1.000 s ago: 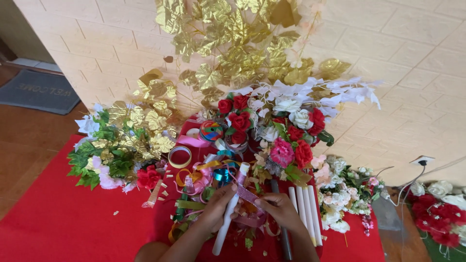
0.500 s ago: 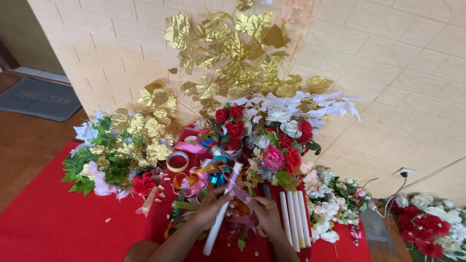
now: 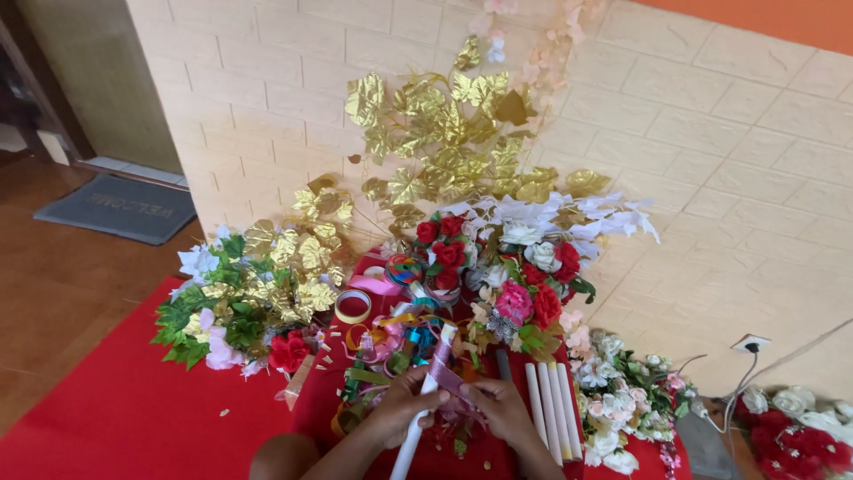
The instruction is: The person wraps a pink glittery ribbon around a white cylindrical candle. They hold the candle with one hand and spiral the ribbon around it with the other, working on a red table covered with floral decorations and ribbons.
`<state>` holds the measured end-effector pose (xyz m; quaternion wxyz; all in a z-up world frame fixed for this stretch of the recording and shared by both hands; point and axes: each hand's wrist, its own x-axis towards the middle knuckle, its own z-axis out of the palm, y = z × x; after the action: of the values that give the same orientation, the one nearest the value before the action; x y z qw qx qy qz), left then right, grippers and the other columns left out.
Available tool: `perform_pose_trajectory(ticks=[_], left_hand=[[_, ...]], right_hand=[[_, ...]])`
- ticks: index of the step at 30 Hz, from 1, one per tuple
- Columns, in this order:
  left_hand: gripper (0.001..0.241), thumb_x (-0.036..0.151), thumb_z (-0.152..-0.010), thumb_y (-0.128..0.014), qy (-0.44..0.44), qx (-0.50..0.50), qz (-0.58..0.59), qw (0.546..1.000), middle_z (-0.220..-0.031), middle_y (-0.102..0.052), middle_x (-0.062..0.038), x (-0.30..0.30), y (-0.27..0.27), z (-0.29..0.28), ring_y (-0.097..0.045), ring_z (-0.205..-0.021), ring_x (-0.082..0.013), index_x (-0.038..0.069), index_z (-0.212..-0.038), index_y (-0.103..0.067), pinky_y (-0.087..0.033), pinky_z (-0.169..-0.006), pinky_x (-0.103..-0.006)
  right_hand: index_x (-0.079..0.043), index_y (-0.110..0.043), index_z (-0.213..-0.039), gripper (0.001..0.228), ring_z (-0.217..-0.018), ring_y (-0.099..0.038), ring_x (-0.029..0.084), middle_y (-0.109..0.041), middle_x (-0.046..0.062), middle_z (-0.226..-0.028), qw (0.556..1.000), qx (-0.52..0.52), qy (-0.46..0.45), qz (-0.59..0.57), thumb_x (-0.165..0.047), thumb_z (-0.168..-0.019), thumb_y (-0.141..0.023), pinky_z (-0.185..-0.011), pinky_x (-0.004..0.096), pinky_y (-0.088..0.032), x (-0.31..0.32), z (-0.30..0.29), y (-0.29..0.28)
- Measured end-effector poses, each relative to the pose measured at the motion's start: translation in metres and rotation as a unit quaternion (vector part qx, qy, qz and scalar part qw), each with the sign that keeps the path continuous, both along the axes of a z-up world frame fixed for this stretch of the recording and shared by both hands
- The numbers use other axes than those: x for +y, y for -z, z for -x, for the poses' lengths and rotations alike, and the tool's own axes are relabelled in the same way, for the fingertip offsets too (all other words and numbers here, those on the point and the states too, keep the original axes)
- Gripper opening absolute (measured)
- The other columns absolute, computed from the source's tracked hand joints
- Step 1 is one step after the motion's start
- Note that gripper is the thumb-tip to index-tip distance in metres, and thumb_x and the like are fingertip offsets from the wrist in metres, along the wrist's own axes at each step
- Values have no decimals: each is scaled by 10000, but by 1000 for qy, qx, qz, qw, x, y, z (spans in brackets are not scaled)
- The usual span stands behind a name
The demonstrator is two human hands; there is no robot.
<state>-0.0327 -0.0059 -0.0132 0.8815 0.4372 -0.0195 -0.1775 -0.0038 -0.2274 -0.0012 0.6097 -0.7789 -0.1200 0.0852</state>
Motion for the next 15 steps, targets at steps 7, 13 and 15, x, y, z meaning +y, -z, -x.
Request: perform_pose_trajectory(ticks=[7,13,15], left_hand=[[296,127,-893,-811,-51,-44,-52,996,-945,-755,-100,-1,-8,21,-652,-705,-177,22,-1169,-795,-575,-495,-290],[292,238,-879,-800,-133,-84,-146,977,-964,-794,-67,-9,-20,42,-757,-812,-186,81,-1126,-795,-640,-746,-338],[392,378,-884,-750,-144,-72,-219,962,-962,-799,-23,-10,-29,51,-764,-794,-156,142,-1193,-795,-607,-803,-329]], right_hand=[[-63,-911,-967,246,-688,-720,133,-831,58,-755,999,-22,43,-7,-241,-918,-749,-631,306,-518,7,12,6],[-81,-908,-959,256,-691,-697,123,-804,37,-735,998,2,63,17,-282,-915,-756,-660,314,-495,9,31,-6],[-103,-839,-734,297,-550,-499,72,-496,-54,-514,997,-63,33,18,-293,-946,-751,-738,303,-464,7,37,-7]])
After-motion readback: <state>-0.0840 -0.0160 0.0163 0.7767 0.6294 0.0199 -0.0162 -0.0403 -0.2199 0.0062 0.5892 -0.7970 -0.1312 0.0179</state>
